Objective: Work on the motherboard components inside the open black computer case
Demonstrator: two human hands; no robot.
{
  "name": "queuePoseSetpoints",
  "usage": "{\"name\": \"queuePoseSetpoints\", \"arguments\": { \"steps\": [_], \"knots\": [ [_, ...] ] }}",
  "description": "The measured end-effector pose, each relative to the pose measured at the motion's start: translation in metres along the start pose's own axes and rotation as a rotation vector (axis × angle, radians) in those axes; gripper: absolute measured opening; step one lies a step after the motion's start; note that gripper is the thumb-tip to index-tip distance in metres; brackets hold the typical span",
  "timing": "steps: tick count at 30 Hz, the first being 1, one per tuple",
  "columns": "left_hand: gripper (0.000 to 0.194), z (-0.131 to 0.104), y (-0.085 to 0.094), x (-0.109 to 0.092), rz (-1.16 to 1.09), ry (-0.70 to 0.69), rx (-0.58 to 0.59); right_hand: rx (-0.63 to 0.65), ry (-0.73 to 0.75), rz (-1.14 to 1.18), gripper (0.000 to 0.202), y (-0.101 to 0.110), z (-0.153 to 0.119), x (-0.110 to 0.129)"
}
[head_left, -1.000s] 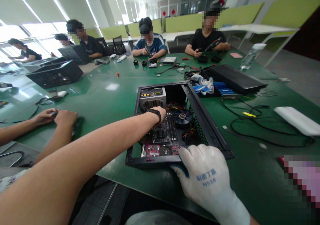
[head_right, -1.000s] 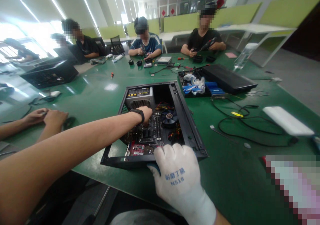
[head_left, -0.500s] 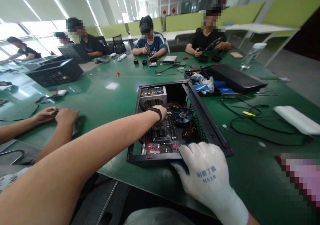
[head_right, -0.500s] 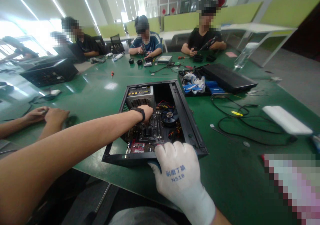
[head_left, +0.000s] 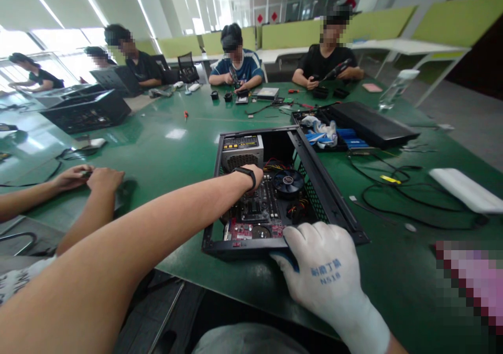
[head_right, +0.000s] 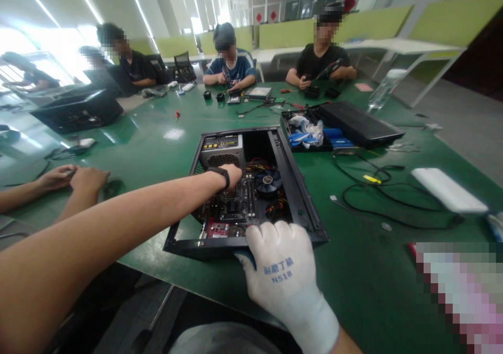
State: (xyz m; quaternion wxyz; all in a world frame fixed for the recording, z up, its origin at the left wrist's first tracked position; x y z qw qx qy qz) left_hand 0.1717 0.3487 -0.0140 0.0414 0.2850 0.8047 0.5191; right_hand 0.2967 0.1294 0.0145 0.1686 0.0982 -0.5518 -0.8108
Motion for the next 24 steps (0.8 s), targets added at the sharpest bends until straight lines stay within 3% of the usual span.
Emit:
{"name": "queuePoseSetpoints", "arguments": {
  "steps": [9, 19, 24],
  "knots": [
    [0.066, -0.007, 0.006, -0.002, 0.007, 0.007, 0.037, 0.018, -0.011, -0.001, 0.026, -0.001, 0.0, 0.0],
    [0.061, -0.021, 0.015, -0.01, 0.056, -0.005, 0.082, 0.021, -0.005, -0.032, 0.028, -0.001, -0.001, 0.0],
    [0.049, -0.022, 0.014, -0.01, 0.036, -0.056, 0.037, 0.042, -0.026, -0.019, 0.029, 0.001, -0.002, 0.001]
  ]
}}
Point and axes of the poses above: each hand's wrist, its own z-axis towards the middle knuckle, its own y-axis out of the back of the hand, x = y × z, the point moved 3 cm from there along z, towards the middle knuckle
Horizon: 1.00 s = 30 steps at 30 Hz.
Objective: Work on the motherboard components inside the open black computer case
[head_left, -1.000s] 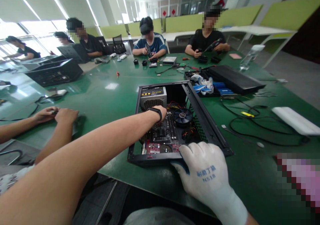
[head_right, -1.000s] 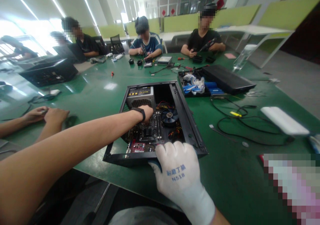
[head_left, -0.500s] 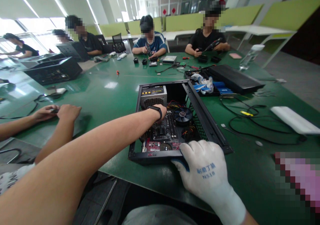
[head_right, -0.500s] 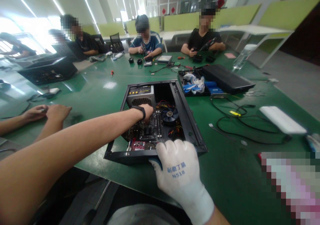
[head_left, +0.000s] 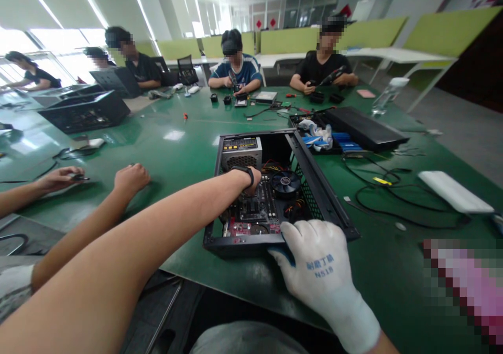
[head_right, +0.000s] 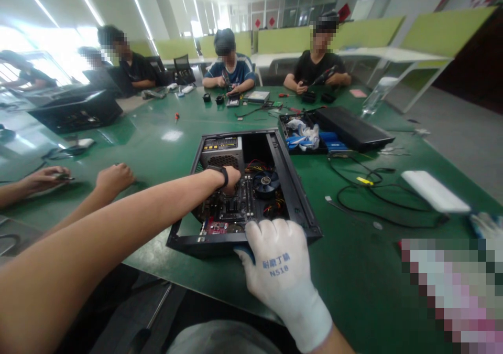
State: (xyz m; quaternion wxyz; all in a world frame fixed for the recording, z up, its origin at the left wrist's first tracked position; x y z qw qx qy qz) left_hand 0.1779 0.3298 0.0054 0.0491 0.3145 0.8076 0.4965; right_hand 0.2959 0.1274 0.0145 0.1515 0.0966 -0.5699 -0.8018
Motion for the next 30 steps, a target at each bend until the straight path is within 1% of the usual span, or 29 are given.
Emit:
{"name": "queuePoseSetpoints", "arguments": {
  "steps": [4, 7, 9, 12, 16, 18, 21, 24, 26, 30],
  "knots": [
    [0.047, 0.007, -0.004, 0.007, -0.034, -0.034, -0.076, -0.011, -0.021, 0.065, 0.039, 0.005, -0.003, 0.007],
    [0.055, 0.008, -0.004, 0.012, -0.095, -0.036, -0.131, -0.026, 0.006, 0.132, 0.053, 0.008, -0.003, 0.015],
    [0.06, 0.004, -0.003, 0.013, -0.138, -0.024, -0.162, -0.032, 0.006, 0.152, 0.058, 0.008, -0.001, 0.019],
    [0.059, -0.004, -0.002, 0.014, -0.145, -0.016, -0.175, -0.028, -0.028, 0.127, 0.047, 0.005, 0.005, 0.022],
    [0.051, -0.01, -0.004, 0.015, -0.115, -0.029, -0.169, -0.021, -0.042, 0.092, 0.044, 0.003, 0.008, 0.022],
    [0.046, -0.011, -0.006, 0.014, -0.087, -0.057, -0.141, -0.012, -0.029, 0.079, 0.041, 0.003, 0.008, 0.021],
    [0.042, -0.011, -0.008, 0.012, -0.04, -0.091, -0.102, 0.023, 0.019, 0.068, 0.039, 0.007, 0.007, 0.012],
    [0.043, -0.009, -0.007, 0.014, -0.016, -0.082, -0.09, 0.042, 0.043, 0.044, 0.042, 0.012, 0.007, -0.003],
    [0.044, -0.006, -0.008, 0.017, -0.015, -0.072, -0.08, 0.051, 0.052, 0.029, 0.039, 0.014, 0.006, -0.013],
    [0.046, 0.002, -0.008, 0.022, -0.027, -0.073, -0.117, 0.055, 0.078, 0.012, 0.03, 0.01, 0.005, -0.017]
  ]
}}
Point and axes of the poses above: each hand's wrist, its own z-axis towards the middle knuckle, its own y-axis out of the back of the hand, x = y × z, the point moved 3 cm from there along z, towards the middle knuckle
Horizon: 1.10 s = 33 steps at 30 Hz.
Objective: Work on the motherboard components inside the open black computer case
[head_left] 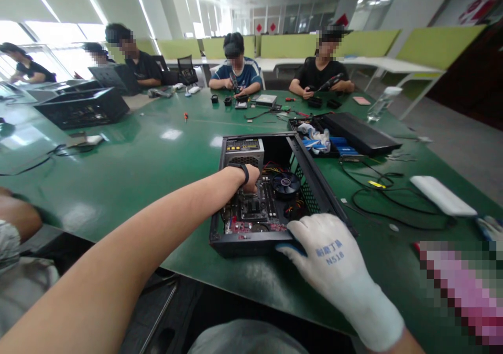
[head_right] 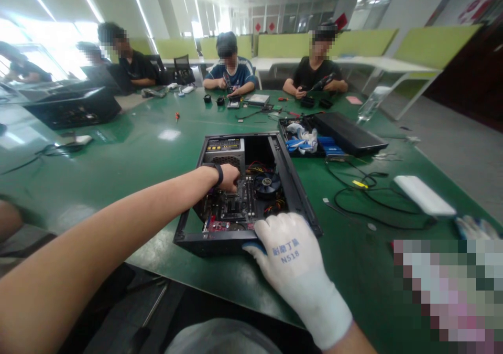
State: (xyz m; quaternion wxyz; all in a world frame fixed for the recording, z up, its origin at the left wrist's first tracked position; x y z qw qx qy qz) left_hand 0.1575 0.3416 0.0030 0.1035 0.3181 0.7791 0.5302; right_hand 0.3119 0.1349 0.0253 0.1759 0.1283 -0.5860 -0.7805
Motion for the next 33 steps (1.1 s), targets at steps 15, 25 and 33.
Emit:
{"name": "queuePoseSetpoints", "arguments": {
  "steps": [15, 25, 33],
  "knots": [
    [0.029, -0.032, 0.074, 0.039, -0.258, 0.104, -0.592, -0.002, -0.056, -0.135, 0.041, -0.025, 0.105, -0.029],
    [0.029, -0.065, 0.069, 0.066, -0.428, 0.176, -0.695, 0.012, -0.176, -0.192, 0.041, -0.06, 0.243, -0.066],
    [0.027, -0.094, 0.047, 0.078, -0.387, 0.221, -0.655, 0.062, -0.21, -0.208, 0.041, -0.063, 0.274, -0.071]
  ]
}}
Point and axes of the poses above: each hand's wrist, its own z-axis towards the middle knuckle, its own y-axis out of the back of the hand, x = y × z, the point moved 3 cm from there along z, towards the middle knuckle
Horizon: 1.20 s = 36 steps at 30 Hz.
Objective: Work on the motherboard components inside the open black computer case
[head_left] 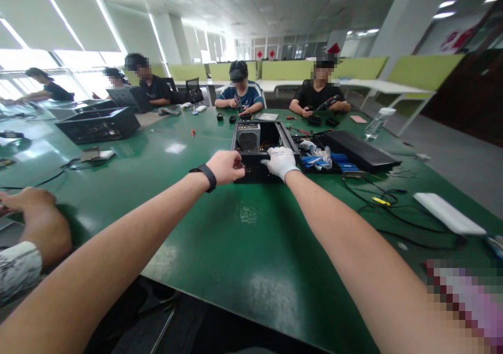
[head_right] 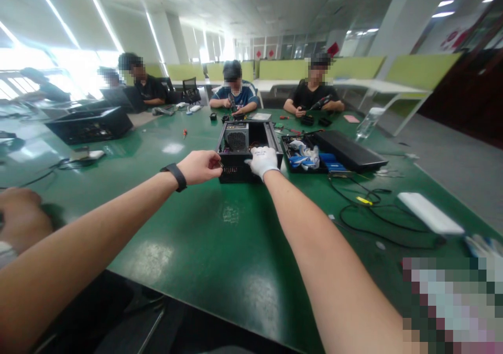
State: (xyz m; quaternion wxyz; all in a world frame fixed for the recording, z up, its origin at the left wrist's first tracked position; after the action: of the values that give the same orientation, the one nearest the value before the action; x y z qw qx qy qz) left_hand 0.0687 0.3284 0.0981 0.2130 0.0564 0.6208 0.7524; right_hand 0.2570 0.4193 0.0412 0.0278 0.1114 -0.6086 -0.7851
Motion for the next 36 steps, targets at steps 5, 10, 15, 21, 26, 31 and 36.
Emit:
{"name": "queuePoseSetpoints", "arguments": {
  "steps": [5, 10, 15, 21, 26, 31, 36],
  "knots": [
    [0.024, -0.007, 0.007, 0.001, 0.027, 0.002, -0.004, -0.01, 0.037, -0.002, 0.041, 0.008, -0.03, 0.004],
    [0.03, 0.004, 0.009, -0.013, -0.005, -0.018, -0.013, -0.052, 0.062, -0.008, 0.044, 0.016, -0.091, 0.013],
    [0.035, 0.021, -0.013, -0.034, 0.005, -0.069, 0.062, -0.087, 0.081, -0.002, 0.04, 0.028, -0.161, 0.022],
    [0.03, 0.03, -0.058, -0.062, 0.194, -0.174, 0.319, -0.065, 0.143, 0.024, 0.033, 0.046, -0.223, 0.021],
    [0.032, 0.029, -0.079, -0.08, 0.346, -0.214, 0.557, -0.042, 0.263, 0.104, 0.027, 0.059, -0.256, 0.022],
    [0.039, 0.034, -0.109, -0.074, 0.387, -0.217, 0.626, -0.012, 0.308, 0.139, 0.023, 0.06, -0.263, 0.022],
    [0.043, 0.045, -0.137, -0.06, 0.365, -0.207, 0.649, -0.079, 0.325, 0.155, 0.024, 0.049, -0.266, 0.02]
  ]
}}
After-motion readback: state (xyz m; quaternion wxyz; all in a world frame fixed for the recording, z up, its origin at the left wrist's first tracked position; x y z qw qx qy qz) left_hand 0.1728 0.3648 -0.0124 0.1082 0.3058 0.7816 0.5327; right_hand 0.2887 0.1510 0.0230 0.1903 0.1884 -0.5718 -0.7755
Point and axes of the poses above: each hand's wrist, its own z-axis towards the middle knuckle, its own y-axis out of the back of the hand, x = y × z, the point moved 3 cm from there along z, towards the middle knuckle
